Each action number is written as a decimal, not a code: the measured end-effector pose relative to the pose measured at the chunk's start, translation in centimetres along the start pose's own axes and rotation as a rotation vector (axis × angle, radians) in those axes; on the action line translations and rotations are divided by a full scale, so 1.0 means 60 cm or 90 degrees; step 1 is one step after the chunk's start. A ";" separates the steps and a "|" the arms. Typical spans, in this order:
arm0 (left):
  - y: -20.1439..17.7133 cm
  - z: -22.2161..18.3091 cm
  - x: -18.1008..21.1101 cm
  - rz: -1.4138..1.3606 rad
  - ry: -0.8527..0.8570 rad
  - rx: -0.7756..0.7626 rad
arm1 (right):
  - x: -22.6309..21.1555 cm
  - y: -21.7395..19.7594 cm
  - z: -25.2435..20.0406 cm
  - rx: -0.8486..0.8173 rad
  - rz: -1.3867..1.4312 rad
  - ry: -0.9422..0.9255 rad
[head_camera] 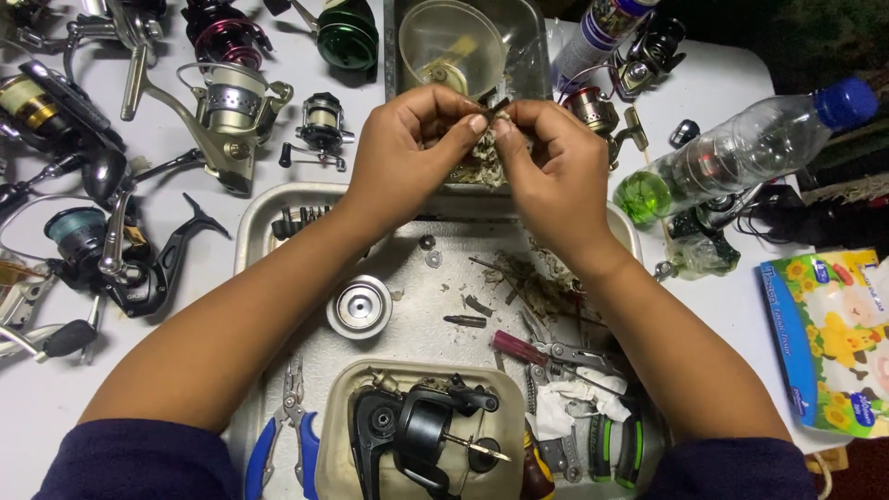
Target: Disassembling and cleaning the internal components of a fishing reel using small tools and a brush.
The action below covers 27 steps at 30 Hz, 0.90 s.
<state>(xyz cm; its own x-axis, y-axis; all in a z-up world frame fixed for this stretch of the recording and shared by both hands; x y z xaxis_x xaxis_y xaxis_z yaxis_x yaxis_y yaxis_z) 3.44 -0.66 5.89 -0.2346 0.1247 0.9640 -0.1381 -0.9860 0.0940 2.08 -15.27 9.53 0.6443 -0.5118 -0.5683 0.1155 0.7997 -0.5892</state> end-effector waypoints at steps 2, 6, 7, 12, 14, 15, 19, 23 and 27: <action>-0.002 0.004 -0.010 -0.001 -0.004 0.005 | 0.009 -0.002 0.000 -0.013 0.044 0.054; -0.003 0.008 -0.023 -0.062 -0.056 0.016 | 0.044 0.004 -0.008 -0.039 0.147 0.189; -0.003 0.008 -0.023 -0.062 -0.056 0.016 | 0.044 0.002 -0.007 -0.040 0.146 0.189; -0.003 0.009 -0.027 -0.075 -0.068 0.011 | 0.041 0.003 -0.005 -0.065 0.145 0.133; -0.003 0.008 -0.025 -0.056 -0.062 0.009 | 0.041 0.003 -0.007 -0.043 0.120 0.122; -0.003 0.008 -0.024 -0.037 -0.055 0.008 | 0.041 0.000 -0.007 -0.021 0.095 0.110; -0.003 0.007 -0.015 0.005 -0.019 0.013 | 0.030 0.003 -0.007 -0.008 0.070 0.085; -0.007 0.003 0.000 0.091 0.030 0.043 | 0.037 0.008 -0.008 -0.017 0.109 0.147; -0.010 0.000 0.004 0.055 0.030 0.048 | 0.045 0.008 -0.009 -0.040 0.161 0.178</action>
<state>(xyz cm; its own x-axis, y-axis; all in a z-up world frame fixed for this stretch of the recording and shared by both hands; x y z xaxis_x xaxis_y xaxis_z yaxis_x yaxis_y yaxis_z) 3.48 -0.06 6.07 -0.2881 0.0427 0.9566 -0.0429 -0.9986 0.0317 3.44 -16.43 7.41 0.4139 -0.3744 -0.8298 -0.0728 0.8950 -0.4401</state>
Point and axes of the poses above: each hand's wrist, its own z-axis towards the middle knuckle, its own y-axis out of the palm, x = y × z, the point moved 7 cm from there along z, towards the middle knuckle, and after that the axes turned 2 degrees about -y, right-handed, at the moved point
